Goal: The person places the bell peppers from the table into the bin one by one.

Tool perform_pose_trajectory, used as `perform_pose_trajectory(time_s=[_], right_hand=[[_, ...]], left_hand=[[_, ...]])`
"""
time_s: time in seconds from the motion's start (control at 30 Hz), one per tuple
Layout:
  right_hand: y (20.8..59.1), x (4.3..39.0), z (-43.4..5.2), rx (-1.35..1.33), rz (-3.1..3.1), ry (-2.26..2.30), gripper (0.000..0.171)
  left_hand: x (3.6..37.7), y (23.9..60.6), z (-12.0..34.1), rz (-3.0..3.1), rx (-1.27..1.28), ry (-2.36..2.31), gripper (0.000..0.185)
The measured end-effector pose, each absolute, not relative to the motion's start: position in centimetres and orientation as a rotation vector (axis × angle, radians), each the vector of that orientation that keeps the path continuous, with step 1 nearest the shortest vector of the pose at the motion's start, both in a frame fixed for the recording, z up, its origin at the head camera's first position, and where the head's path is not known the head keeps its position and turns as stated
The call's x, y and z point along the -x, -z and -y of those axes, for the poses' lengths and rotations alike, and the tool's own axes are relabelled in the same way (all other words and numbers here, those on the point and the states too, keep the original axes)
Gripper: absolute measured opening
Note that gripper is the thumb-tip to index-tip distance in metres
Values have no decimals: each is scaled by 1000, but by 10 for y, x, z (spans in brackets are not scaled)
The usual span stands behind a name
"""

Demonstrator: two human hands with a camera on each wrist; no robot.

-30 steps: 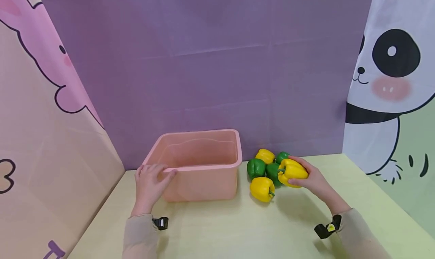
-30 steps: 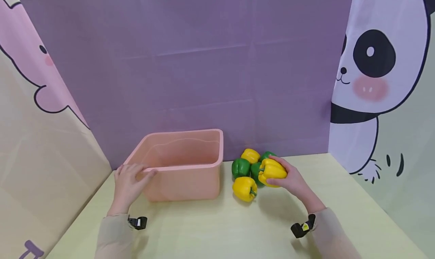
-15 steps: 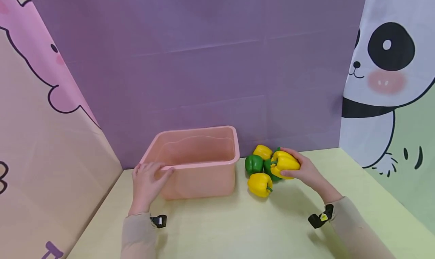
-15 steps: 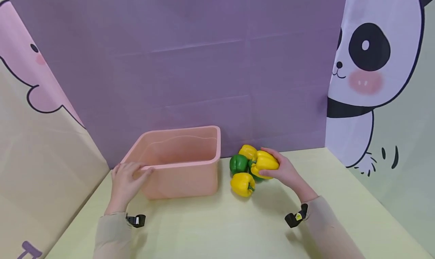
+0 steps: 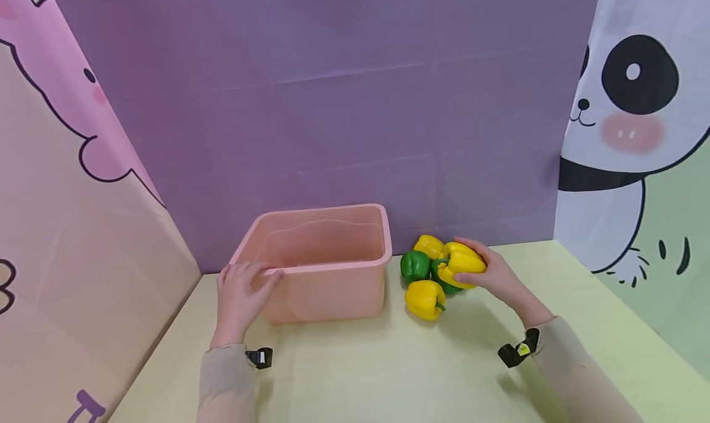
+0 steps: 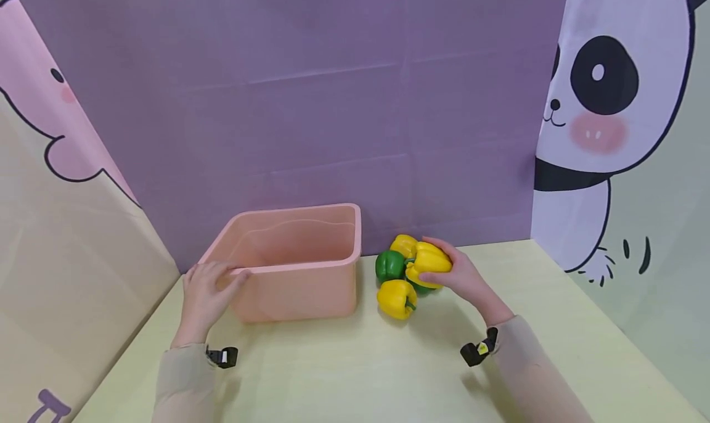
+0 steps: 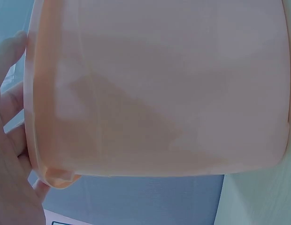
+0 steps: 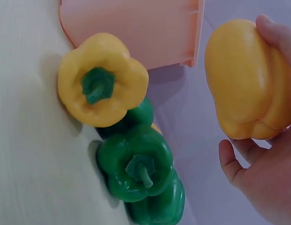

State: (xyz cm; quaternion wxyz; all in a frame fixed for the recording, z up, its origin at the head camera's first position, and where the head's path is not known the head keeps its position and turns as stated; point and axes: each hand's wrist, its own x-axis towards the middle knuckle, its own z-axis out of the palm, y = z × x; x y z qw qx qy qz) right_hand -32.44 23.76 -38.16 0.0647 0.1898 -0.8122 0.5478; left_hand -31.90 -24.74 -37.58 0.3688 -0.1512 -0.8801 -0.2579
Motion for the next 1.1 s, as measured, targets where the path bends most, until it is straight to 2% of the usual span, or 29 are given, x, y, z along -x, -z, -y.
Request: perform_pose_trajectory(time_s=[1.1], right_hand=[[342,344,-201,-664,2471,-1562,74]], left_hand=[[316,374,247,2281,370,608,32]])
